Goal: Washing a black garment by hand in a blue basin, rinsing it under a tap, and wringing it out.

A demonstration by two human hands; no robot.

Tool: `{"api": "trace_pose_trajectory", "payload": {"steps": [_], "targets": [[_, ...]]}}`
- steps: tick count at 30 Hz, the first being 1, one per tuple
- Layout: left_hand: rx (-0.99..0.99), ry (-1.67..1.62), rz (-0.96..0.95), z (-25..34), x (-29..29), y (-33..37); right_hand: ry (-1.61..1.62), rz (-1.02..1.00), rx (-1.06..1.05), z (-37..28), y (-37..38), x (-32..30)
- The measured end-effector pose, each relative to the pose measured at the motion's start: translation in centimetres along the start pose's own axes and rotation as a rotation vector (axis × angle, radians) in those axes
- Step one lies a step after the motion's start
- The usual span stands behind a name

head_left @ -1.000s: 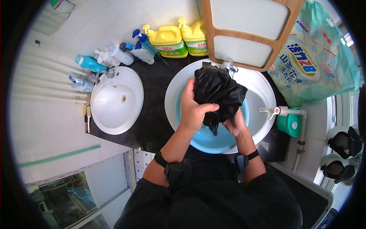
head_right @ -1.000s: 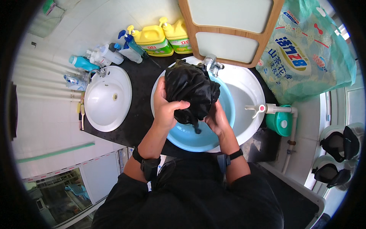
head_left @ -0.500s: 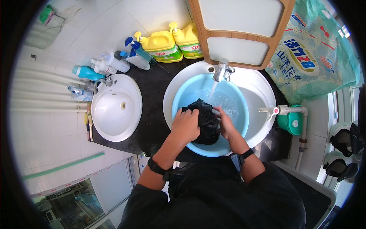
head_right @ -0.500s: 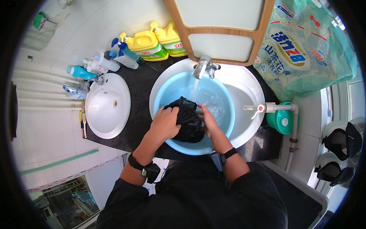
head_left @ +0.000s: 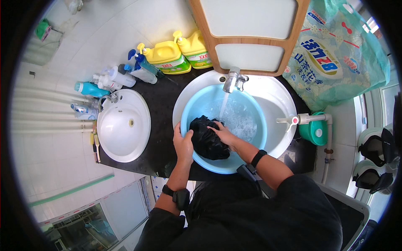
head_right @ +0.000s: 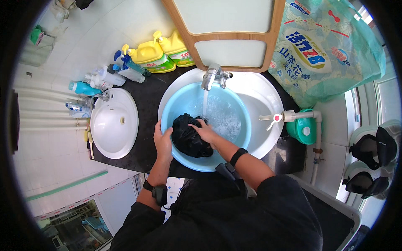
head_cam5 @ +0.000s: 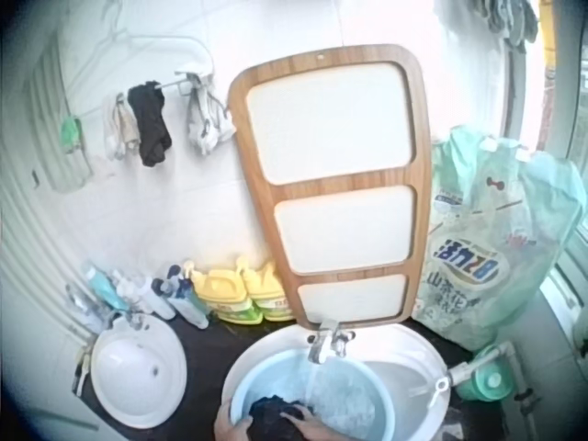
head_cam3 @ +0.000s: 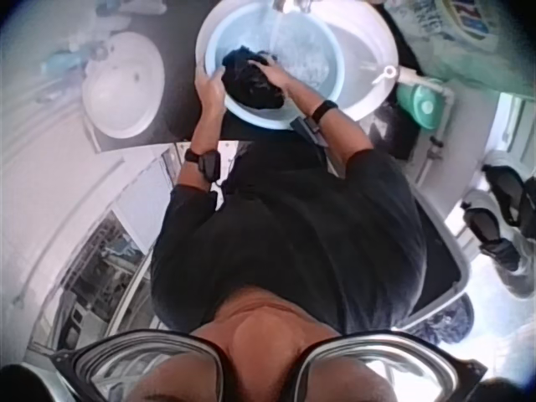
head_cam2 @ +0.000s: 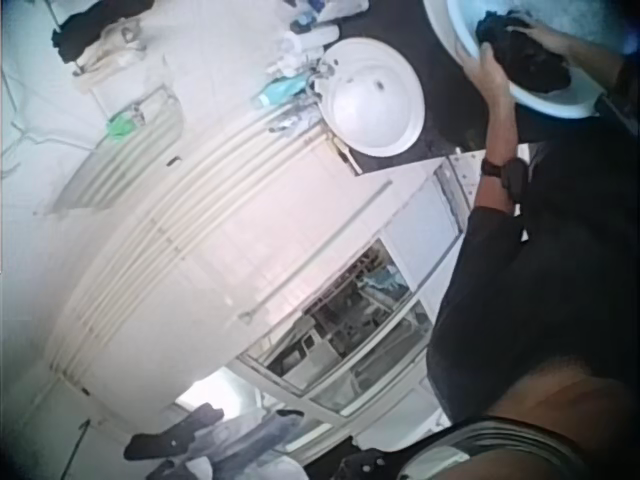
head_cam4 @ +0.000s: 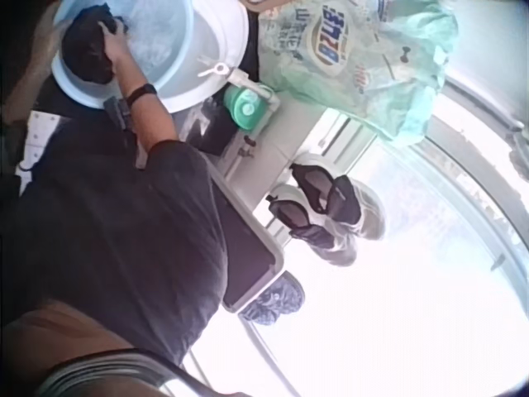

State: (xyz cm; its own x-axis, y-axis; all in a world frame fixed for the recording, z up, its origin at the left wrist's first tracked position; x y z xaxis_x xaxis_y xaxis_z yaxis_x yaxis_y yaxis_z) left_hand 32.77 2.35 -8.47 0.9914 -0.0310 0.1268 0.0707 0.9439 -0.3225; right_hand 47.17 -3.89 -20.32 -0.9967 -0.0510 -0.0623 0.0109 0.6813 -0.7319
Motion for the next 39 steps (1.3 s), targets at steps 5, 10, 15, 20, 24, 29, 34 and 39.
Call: {"api": "trace_pose_trajectory", "payload": {"steps": [5, 10, 15, 20, 24, 29, 34, 39], "targets": [[0.039, -0.021, 0.066, 1.4, 1.4, -2.7, 0.376, -0.247, -0.161, -2.8, -0.9, 1.3], [0.272, -0.018, -0.157, 5.6, 5.1, -5.1, 0.687, -0.367, -0.241, -5.0, -3.4, 2.3], [0.468, 0.285, -0.205, 9.3, 7.0, -7.5, 0.798, -0.528, -0.357, -8.2, -5.5, 3.6], [0.731, 0.665, -0.259, 12.0, 9.1, -10.1, 0.932, -0.647, -0.373, -9.6, -5.3, 5.2], [0.834, 0.732, -0.358, 12.4, 9.5, -11.3, 0.951, -0.687, -0.473, -9.4, -3.4, 5.7], [0.888, 0.694, -0.403, 12.1, 9.2, -11.6, 0.878, -0.740, -0.484, -8.6, -1.9, 6.0], [0.714, 0.517, -0.286, 11.4, 7.8, -9.1, 0.849, -0.328, -0.589, -9.6, -4.6, 1.8], [0.326, 0.061, -0.106, 6.6, 4.3, -6.0, 0.474, -0.052, -0.727, -6.3, -3.8, -3.4]]}}
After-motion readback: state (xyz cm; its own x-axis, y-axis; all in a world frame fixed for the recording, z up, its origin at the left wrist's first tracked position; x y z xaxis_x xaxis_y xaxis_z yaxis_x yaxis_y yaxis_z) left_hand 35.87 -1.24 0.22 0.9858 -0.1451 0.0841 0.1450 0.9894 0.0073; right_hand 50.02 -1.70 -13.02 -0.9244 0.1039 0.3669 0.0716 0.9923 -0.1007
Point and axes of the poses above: each hand's wrist, its own y-axis towards the middle knuckle, its own x-axis out of the palm, z = x × y, the point moved 7 cm from there along y, towards the middle knuckle, and after that the axes turned 15 degrees about -y, right-handed, at the moved point
